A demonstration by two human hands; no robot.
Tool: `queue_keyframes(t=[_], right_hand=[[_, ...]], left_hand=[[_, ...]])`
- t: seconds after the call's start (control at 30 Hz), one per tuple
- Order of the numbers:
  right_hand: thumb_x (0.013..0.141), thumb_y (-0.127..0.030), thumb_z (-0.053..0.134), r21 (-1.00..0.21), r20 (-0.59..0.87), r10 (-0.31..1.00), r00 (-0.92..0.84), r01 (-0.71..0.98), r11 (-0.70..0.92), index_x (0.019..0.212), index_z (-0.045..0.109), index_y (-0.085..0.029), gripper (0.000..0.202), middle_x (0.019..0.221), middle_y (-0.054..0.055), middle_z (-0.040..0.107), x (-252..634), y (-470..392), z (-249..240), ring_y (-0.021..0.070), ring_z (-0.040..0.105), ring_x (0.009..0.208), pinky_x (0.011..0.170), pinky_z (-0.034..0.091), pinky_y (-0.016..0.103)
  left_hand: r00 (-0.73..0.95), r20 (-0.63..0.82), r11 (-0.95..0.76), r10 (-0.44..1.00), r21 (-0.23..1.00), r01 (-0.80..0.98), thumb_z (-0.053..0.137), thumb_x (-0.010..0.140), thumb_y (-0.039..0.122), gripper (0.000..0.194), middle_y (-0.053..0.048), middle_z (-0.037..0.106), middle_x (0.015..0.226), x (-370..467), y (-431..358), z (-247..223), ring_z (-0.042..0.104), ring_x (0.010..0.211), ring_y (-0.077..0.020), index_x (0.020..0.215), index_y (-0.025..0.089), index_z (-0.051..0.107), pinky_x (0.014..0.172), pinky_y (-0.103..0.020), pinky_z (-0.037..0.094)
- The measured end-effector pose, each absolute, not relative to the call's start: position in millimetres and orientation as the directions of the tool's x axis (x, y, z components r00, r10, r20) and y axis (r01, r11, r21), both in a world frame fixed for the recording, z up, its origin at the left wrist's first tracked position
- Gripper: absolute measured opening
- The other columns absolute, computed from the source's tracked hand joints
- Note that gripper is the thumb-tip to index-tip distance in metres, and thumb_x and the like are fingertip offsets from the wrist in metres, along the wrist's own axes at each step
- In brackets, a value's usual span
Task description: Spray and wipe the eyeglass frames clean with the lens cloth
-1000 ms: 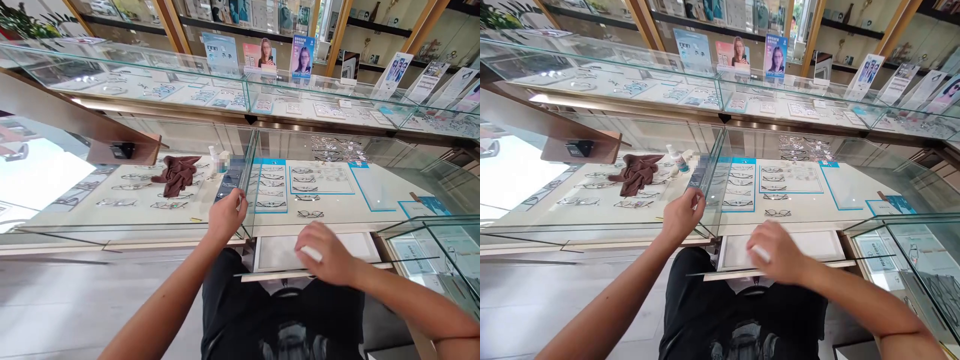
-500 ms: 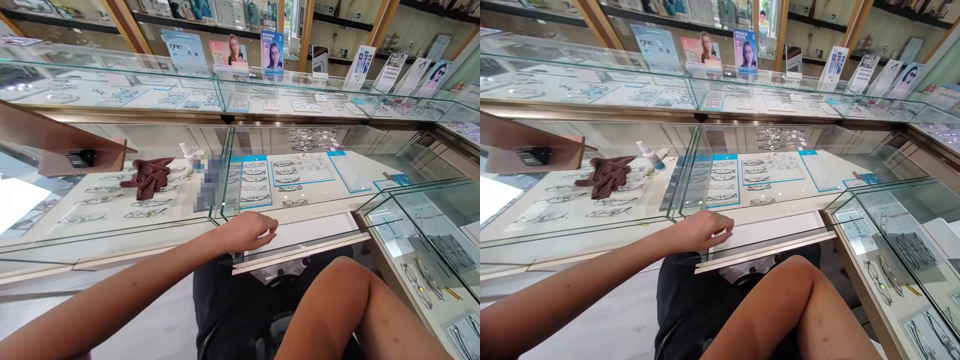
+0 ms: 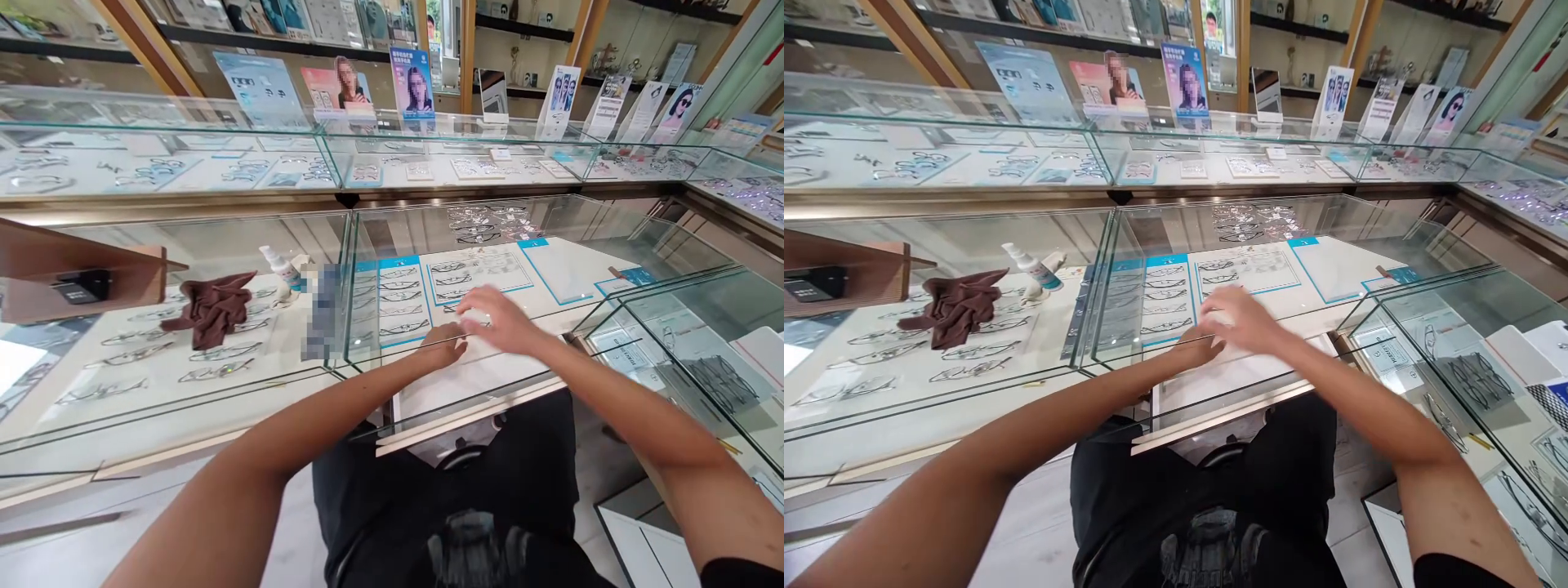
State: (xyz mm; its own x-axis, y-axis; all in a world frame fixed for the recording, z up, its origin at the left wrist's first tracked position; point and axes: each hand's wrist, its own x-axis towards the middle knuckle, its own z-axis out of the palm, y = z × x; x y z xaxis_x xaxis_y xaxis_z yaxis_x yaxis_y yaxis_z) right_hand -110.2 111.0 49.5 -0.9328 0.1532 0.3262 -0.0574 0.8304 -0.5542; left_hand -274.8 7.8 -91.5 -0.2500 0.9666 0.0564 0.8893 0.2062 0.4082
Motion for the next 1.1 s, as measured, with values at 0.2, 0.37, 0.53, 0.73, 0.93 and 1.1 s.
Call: queue_keyframes(t=[0.2, 0.37, 0.53, 0.73, 0.93, 1.1], right_hand=[[0.098, -0.034, 0.055, -0.230, 0.155, 0.507, -0.848, 0.468, 0.853, 0.131, 0.065, -0.013, 0.041, 0.138, 0.021, 0.064, -90.8, 216.9, 20.3, 0.0378, 0.055, 0.127, 0.112, 0.043, 0.054], [0.099, -0.038, 0.053, -0.236, 0.252, 0.479, -0.841, 0.427, 0.873, 0.132, 0.063, -0.017, 0.040, 0.137, 0.018, 0.065, -81.1, 214.6, 1.5, 0.0374, 0.055, 0.125, 0.109, 0.045, 0.054], [0.099, -0.041, 0.053, -0.257, 0.261, 0.474, -0.841, 0.412, 0.874, 0.129, 0.064, -0.019, 0.039, 0.134, 0.018, 0.066, -81.7, 212.0, 0.3, 0.0375, 0.057, 0.122, 0.105, 0.046, 0.055], [0.098, -0.041, 0.054, -0.286, 0.253, 0.488, -0.835, 0.418, 0.863, 0.127, 0.064, -0.019, 0.038, 0.133, 0.017, 0.066, -79.0, 207.7, 3.9, 0.0382, 0.057, 0.121, 0.103, 0.047, 0.057], [0.097, -0.039, 0.056, -0.283, 0.231, 0.505, -0.831, 0.439, 0.852, 0.127, 0.064, -0.017, 0.039, 0.135, 0.018, 0.065, -77.7, 207.0, 7.7, 0.0381, 0.057, 0.123, 0.105, 0.047, 0.056], [0.098, -0.041, 0.055, -0.269, 0.242, 0.490, -0.837, 0.428, 0.863, 0.127, 0.064, -0.019, 0.038, 0.135, 0.017, 0.065, -77.1, 210.3, 7.3, 0.0380, 0.057, 0.123, 0.104, 0.047, 0.056]], left_hand=[[-0.207, 0.023, 0.190, 0.978, 0.315, 0.930, 0.072, 0.093, 0.035, 0.037, -0.018, 0.063, 0.145, -288.3, 51.9, -116.2, 0.054, 0.142, -0.0352, 0.125, 0.016, 0.069, 0.122, -0.055, 0.040], [-0.219, 0.031, 0.202, 0.975, 0.278, 0.939, 0.069, 0.092, 0.045, 0.045, -0.023, 0.045, 0.166, -290.3, 69.5, -137.5, 0.033, 0.159, -0.0425, 0.126, 0.015, 0.068, 0.129, -0.060, 0.027], [-0.204, 0.012, 0.195, 0.979, 0.245, 0.950, 0.069, 0.089, 0.052, 0.057, -0.022, 0.037, 0.171, -293.1, 79.7, -152.1, 0.025, 0.162, -0.0434, 0.131, 0.015, 0.066, 0.130, -0.060, 0.022], [-0.205, -0.014, 0.203, 0.979, 0.236, 0.950, 0.067, 0.089, 0.052, 0.057, -0.023, 0.053, 0.158, -298.7, 87.7, -156.6, 0.032, 0.157, -0.0461, 0.133, 0.015, 0.066, 0.127, -0.065, 0.023], [-0.226, -0.045, 0.231, 0.973, 0.211, 0.950, 0.063, 0.092, 0.032, 0.039, -0.021, 0.068, 0.134, -299.7, 89.5, -152.1, 0.048, 0.142, -0.0408, 0.126, 0.015, 0.068, 0.121, -0.060, 0.031], [-0.229, -0.087, 0.240, 0.970, 0.156, 0.958, 0.067, 0.098, 0.037, 0.031, -0.013, 0.069, 0.129, -293.8, 90.0, -149.6, 0.059, 0.130, -0.0314, 0.120, 0.016, 0.070, 0.115, -0.057, 0.043]])
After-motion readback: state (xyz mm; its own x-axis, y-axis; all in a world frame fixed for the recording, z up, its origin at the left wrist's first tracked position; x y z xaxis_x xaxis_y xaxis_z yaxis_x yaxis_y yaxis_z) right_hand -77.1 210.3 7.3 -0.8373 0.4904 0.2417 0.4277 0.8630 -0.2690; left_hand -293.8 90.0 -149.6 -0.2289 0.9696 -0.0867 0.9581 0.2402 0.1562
